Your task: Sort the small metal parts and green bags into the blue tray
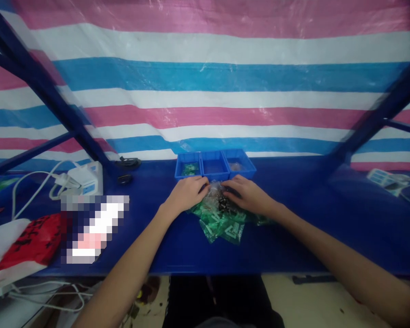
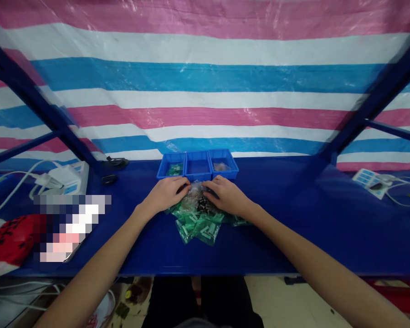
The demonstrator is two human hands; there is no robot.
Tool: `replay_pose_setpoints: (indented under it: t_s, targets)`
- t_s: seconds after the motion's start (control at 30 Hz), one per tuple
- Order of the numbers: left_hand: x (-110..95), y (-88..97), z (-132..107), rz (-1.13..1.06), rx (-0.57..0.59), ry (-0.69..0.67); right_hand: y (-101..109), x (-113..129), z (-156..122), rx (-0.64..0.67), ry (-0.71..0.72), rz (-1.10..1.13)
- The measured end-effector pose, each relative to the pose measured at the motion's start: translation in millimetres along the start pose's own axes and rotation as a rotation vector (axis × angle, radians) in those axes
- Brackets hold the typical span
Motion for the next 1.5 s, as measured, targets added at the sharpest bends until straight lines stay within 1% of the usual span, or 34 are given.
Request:
replay_pose_setpoints:
  t_s: [0.1,0.23,0.3,0.4,0.5,0.87,1.13,1.23,1.37,1.5]
  targets:
    - [-1,1.5,1,-0.010,-0.003,-0.001,1,2,1,0.000,0.012,0.027]
    - [-3,7.2,3,-0.042,-0.023,0.016,10,2,4,-0.005,0.007,0.104]
    - [-5,9.3,3,-0.081,-0.034,0.019,12,4,5,0.042,0.015,0.150]
    - [-9,7.2,2,-0.122,0.002,0.002,10,8,3,0.133,0.030,0.154]
    - [-10,2.3,-1,-0.111,0.048,-0.012,7,11,1,0.151,0.036,0.114]
    - [-10,1.9,-1,-0.074,0.011,-0.039,0,12,-2,0.120,0.033,0.044]
    - [-11,1.4,0,-0.066,0.003,-0.043,-1,12,-4,0.084,-0.048,0.047]
    - [-11,1.9,0,-0.067,-0.006,-0.049,0,9,-3,0.074,-0.098,0.055]
    - [-15,2.1,0,-0.059,-0.022,-0.070,7,9,1,0.050,-0.121,0.097]
    - [-23,3.6,1,-0.066,-0.086,-0.078,15,6,5,-0.012,-0.189,0.191]
Point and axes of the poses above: each hand's wrist, its own z-axis towards the middle knuckle, its own y-axis out of the back of the hand, x = y × z, the point moved 6 cm from there along z, towards the middle knuckle, and after that the axes turned 15 degrees about -x, right-handed, at the moved point
